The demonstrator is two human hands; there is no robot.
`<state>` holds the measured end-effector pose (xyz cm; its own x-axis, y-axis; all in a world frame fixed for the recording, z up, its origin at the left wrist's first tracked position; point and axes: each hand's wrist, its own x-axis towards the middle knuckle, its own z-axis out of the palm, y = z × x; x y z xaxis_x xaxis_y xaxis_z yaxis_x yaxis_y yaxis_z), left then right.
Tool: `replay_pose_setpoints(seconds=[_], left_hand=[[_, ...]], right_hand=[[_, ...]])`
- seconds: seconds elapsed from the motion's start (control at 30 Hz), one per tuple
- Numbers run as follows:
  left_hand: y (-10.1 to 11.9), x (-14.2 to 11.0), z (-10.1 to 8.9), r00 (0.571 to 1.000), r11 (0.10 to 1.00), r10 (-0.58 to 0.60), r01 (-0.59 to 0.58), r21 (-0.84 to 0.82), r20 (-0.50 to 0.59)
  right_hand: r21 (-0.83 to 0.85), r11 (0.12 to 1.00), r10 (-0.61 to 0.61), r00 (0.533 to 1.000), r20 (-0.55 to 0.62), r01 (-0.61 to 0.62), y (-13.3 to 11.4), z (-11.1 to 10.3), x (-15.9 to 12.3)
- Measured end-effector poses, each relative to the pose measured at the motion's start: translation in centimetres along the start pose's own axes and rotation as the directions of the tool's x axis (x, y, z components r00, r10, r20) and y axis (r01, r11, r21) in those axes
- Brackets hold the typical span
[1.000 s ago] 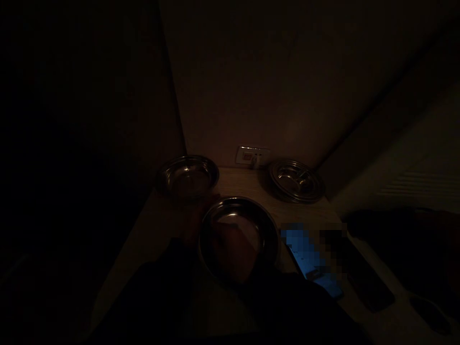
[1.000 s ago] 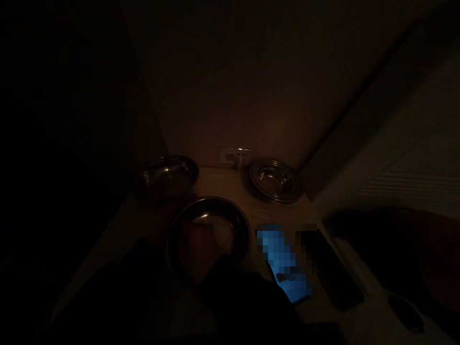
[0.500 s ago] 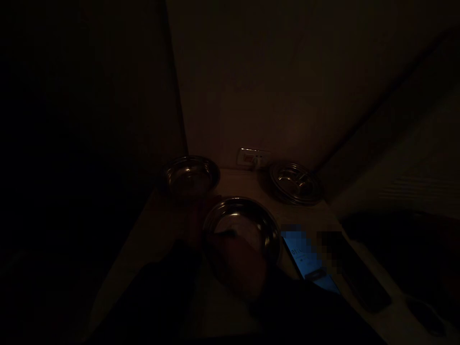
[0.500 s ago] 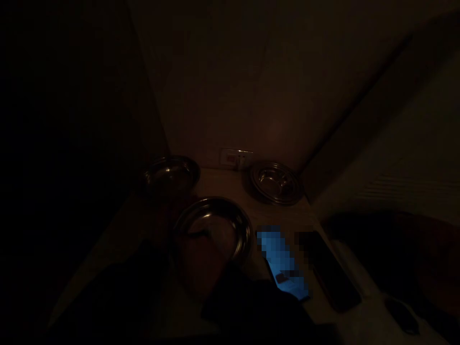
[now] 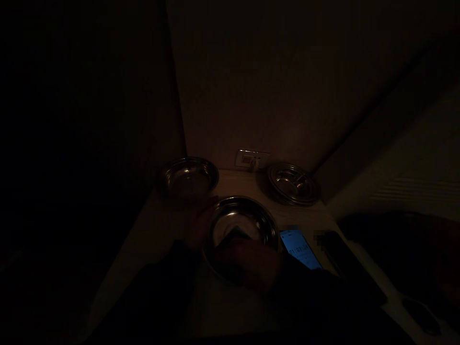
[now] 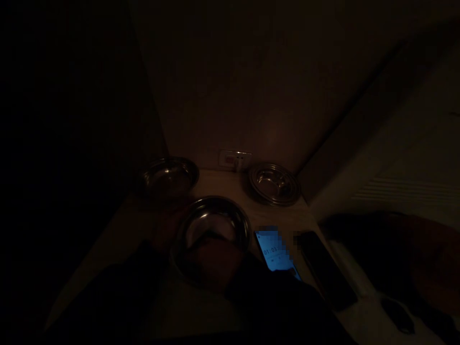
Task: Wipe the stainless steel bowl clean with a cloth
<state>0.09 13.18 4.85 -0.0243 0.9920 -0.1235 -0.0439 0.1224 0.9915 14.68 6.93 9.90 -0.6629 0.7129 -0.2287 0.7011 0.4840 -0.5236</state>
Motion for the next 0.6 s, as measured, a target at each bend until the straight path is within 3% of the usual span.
replay_pose_setpoints(seconds=[0.1,0.27,0.4,0.5,0.6], left_hand=[[-0.3,0.1,0.1,1.000,1.000,0.016,-0.016,0.001,0.019],[0.1,0.1,0.4,0.999,0.999,-0.041,0.042,-0.021,0.029],[0.0,0.2,0.4,0.998,0.998,-0.042,0.043,-0.042,0.038],[-0.3,0.2,0.3,1.000,0.997,-0.005,0.006,-0.076,0.015],[0.0,0.1,0.4,0.998,0.996,-0.041,0.037,-0.081,-0.041]], right_hand=[[-0.009,1.000,-0.011,1.000,0.009,0.011,0.6,0.3,-0.4],[-0.139,0.977,0.145,0.982,-0.119,-0.161,0.1,1.4,2.0],[-0.173,0.943,0.247,0.946,-0.209,-0.285,-0.2,0.9,3.9],[-0.164,0.953,0.223,0.957,-0.184,-0.254,-0.3,0.2,3.7],[-0.146,0.980,0.125,0.990,-0.064,-0.133,-0.4,0.0,2.4]])
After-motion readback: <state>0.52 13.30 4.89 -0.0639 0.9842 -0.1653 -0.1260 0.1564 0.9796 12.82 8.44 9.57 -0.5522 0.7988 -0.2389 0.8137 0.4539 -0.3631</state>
